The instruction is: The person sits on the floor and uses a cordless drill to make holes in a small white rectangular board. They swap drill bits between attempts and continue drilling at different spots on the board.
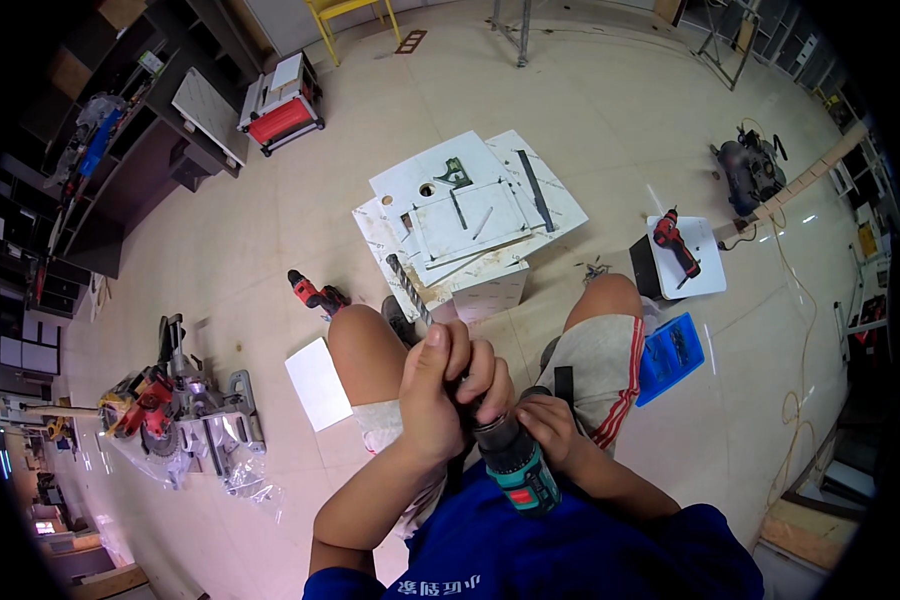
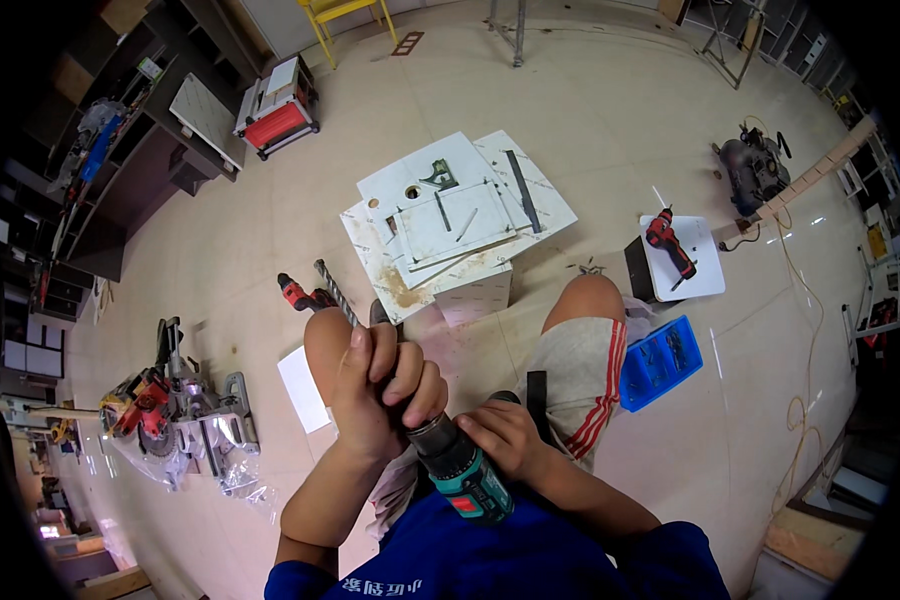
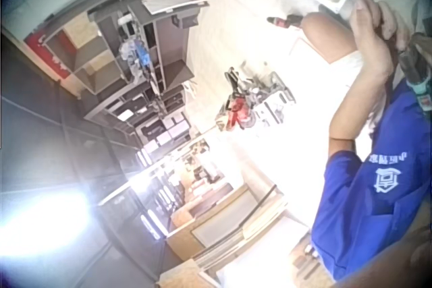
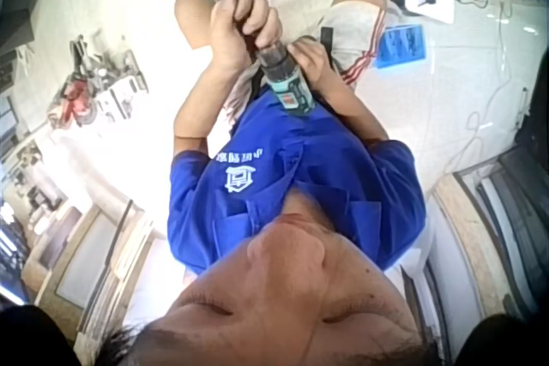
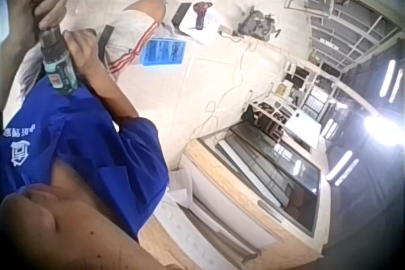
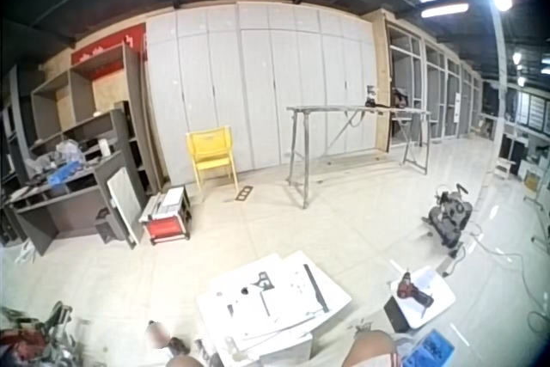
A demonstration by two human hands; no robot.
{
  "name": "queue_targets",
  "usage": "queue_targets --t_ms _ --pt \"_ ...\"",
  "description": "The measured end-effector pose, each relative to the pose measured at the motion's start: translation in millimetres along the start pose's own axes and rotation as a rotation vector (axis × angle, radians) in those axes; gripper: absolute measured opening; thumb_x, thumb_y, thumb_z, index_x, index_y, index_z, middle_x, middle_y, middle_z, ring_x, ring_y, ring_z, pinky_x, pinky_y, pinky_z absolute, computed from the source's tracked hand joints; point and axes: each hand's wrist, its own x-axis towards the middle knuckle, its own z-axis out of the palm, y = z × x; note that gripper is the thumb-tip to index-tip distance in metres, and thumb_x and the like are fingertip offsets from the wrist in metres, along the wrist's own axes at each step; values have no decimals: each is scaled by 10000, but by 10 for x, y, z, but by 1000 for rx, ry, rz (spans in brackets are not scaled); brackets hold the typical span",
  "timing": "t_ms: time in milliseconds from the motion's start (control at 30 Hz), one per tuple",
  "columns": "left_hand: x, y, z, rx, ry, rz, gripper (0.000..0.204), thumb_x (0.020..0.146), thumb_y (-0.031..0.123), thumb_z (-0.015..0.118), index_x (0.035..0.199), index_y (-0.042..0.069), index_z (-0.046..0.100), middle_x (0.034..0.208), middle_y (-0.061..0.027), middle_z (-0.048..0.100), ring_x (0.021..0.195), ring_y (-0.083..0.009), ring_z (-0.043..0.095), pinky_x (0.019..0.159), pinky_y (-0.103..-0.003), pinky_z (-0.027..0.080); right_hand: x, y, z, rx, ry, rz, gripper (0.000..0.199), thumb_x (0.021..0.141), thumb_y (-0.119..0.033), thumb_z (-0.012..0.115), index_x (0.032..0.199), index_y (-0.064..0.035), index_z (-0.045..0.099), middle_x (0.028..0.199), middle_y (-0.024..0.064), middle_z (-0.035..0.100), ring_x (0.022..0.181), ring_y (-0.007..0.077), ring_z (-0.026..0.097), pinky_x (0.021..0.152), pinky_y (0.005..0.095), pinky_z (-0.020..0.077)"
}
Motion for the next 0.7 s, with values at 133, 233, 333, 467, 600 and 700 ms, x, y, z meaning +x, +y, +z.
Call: queue_targets --t_ms 133,233,333,467,600,700 --pt "-8 -12 -12 -90 -57 -53 504 1036 549 263 688 186 283 492 48 236 356 -83 256 373 -276 321 -32 -51 66 9 26 20 554 767 -89 684 1255 52 464 934 208 650 678 322 642 591 411 534" --pt "-21 -30 5 -44 -9 -85 531 1018 599 251 685 188 280 480 46 217 337 -81 218 342 -285 292 -11 -133 64 10 40 38 531 782 -95 679 1245 60 470 937 217 650 685 328 649 592 414 540" --pt "-26 -54 -18 -57 8 -83 533 1014 608 245 690 186 279 483 46 217 340 -82 222 346 -283 296 -114 -109 106 57 45 50 515 793 -101 678 1234 66 472 938 221 652 700 334 661 607 425 552" --pt "-36 -76 -18 -60 0 -82 526 1018 598 241 696 184 282 482 46 211 340 -83 217 345 -282 296 -137 -123 89 62 30 70 511 794 -110 685 1225 68 476 938 220 653 719 339 672 624 437 563" --pt "-44 -72 -19 -40 4 -90 525 1021 594 237 698 183 280 481 43 204 341 -86 212 343 -283 292 -104 -152 97 86 38 84 494 794 -119 684 1207 67 488 940 218 654 713 342 673 621 437 564" --pt "-51 -77 0 -55 28 -96 524 1025 581 252 694 176 278 479 39 204 344 -88 212 342 -284 292 -100 -170 99 69 51 82 477 787 -117 683 1189 62 498 937 215 655 704 345 672 617 438 563"
